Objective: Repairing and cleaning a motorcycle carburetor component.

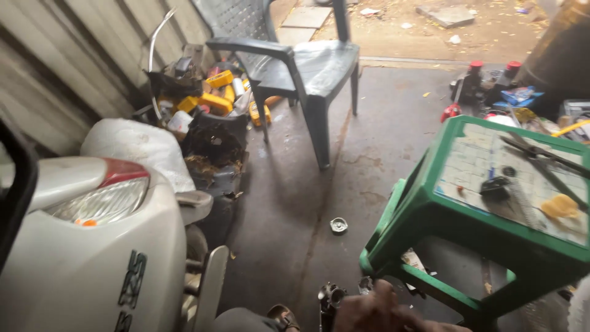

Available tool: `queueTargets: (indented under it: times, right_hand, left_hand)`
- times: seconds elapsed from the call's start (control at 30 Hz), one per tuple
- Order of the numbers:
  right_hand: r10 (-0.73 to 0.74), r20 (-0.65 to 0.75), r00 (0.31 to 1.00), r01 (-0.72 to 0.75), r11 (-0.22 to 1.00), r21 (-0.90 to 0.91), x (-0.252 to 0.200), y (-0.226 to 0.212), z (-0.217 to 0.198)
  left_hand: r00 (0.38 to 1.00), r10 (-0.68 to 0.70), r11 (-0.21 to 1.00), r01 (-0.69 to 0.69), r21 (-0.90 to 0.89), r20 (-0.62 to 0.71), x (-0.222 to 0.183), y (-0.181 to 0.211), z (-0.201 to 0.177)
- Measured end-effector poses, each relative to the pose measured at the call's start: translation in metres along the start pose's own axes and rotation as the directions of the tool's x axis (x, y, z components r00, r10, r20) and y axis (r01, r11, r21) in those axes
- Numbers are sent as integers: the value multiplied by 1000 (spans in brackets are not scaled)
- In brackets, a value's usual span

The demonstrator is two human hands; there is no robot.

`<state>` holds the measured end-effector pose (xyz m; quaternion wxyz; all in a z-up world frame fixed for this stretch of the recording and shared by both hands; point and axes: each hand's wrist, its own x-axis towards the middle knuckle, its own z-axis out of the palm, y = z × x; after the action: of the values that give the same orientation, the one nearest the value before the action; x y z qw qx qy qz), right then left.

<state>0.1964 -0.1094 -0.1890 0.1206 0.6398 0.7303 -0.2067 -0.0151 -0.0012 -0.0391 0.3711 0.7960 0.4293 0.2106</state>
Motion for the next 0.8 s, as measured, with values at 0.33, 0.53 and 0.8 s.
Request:
queueTargets:
  times: [0.33, 0.53, 0.8]
  right_hand:
    - [-33, -459, 888, 321, 760, 566, -61, 74, -93]
    - [387, -219, 896, -49, 576, 816, -105, 44, -157]
    - [371, -359, 856, 368, 50, 928, -146, 12, -178]
  left_hand:
    - [910, -225, 957, 139, -253, -349, 15, -5, -63]
    - [921, -340, 853, 215, -476, -192, -1, 17, -13]
    - [956, -260, 758, 117, -641, -134, -1, 51, -15]
